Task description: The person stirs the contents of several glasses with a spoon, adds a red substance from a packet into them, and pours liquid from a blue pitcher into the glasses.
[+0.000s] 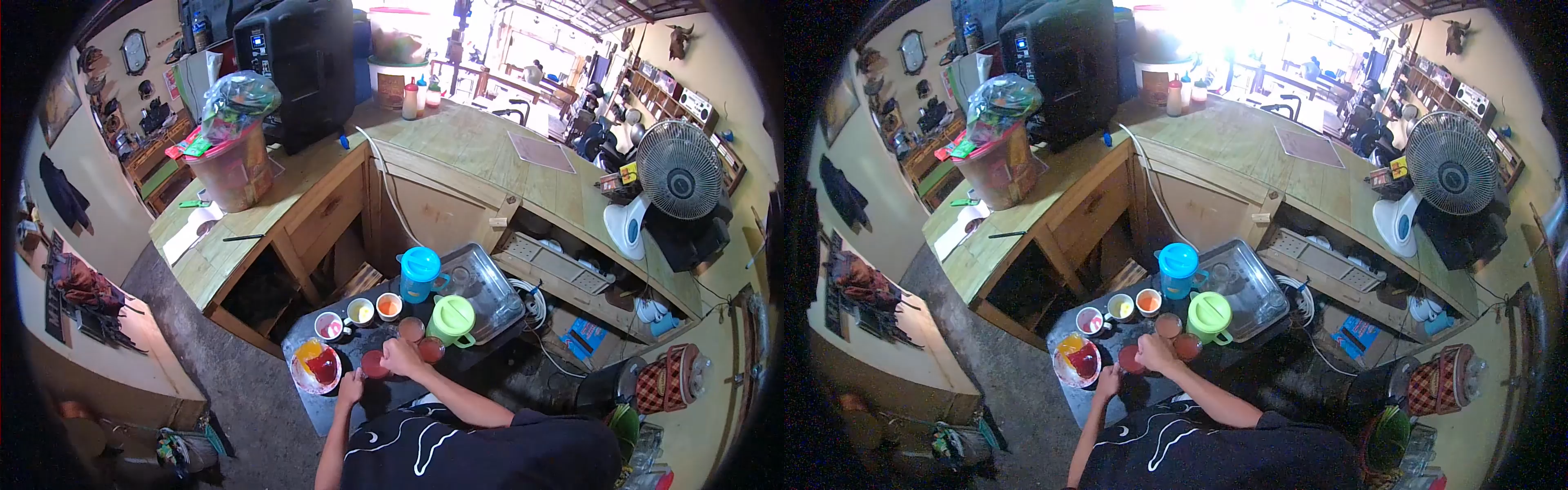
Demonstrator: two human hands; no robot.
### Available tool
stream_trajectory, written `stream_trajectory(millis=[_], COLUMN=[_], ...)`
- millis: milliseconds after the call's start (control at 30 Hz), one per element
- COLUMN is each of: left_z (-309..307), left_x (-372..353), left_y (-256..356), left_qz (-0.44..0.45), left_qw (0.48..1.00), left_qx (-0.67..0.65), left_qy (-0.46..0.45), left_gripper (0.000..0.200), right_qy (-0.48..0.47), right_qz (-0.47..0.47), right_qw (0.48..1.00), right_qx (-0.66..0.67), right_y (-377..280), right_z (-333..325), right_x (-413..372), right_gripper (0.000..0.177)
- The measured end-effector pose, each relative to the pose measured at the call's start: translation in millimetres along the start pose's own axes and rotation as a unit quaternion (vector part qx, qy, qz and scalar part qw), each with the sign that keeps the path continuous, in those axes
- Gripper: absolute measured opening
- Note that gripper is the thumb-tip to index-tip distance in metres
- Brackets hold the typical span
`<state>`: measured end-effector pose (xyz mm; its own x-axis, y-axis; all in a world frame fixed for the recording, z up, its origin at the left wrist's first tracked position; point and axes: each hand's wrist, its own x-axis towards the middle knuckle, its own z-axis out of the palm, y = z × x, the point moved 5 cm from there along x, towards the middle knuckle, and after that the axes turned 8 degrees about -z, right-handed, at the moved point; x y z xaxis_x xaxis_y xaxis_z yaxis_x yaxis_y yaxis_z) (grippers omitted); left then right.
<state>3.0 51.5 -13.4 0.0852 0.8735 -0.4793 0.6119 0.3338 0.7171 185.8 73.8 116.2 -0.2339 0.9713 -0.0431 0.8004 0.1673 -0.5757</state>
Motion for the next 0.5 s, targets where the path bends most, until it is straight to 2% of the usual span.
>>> stream_trajectory(millis=[33,133,233,333,433,500], left_z=[-1.3,0.5,3.2,0.4,-3.2,-4.0], left_x=[-0.5,2.3,4.8,2.7,-2.5,-4.5], left_y=[2.7,-0.5,-6.2,-1.9,7.2,9.4], left_qz=[0.009,0.022,0.007,0.021,0.029,0.023], left_qw=[1.0,1.0,1.0,1.0,1.0,1.0], left_qx=[0.005,0.008,0.005,-0.001,-0.003,-0.002], left_qy=[0.003,0.007,0.006,0.005,0.002,0.0], left_gripper=[0.052,0.052,0.051,0.051,0.051,0.05], right_qy=[-0.029,-0.181,-0.078,0.072,-0.027,-0.152], right_qz=[0.0,-0.078,-0.016,-0.035,-0.051,-0.046], right_qw=[0.998,0.975,0.967,0.997,0.997,0.982], right_qx=[-0.048,0.098,0.241,0.013,-0.044,0.1], right_y=[2.1,-0.6,-0.3,-5.4,-2.5,-5.5], right_z=[3.5,17.9,14.5,-7.4,1.5,5.0], right_x=[1.5,-1.5,3.4,2.4,1.4,-0.3], right_gripper=[0.021,0.02,0.018,0.017,0.018,0.019])
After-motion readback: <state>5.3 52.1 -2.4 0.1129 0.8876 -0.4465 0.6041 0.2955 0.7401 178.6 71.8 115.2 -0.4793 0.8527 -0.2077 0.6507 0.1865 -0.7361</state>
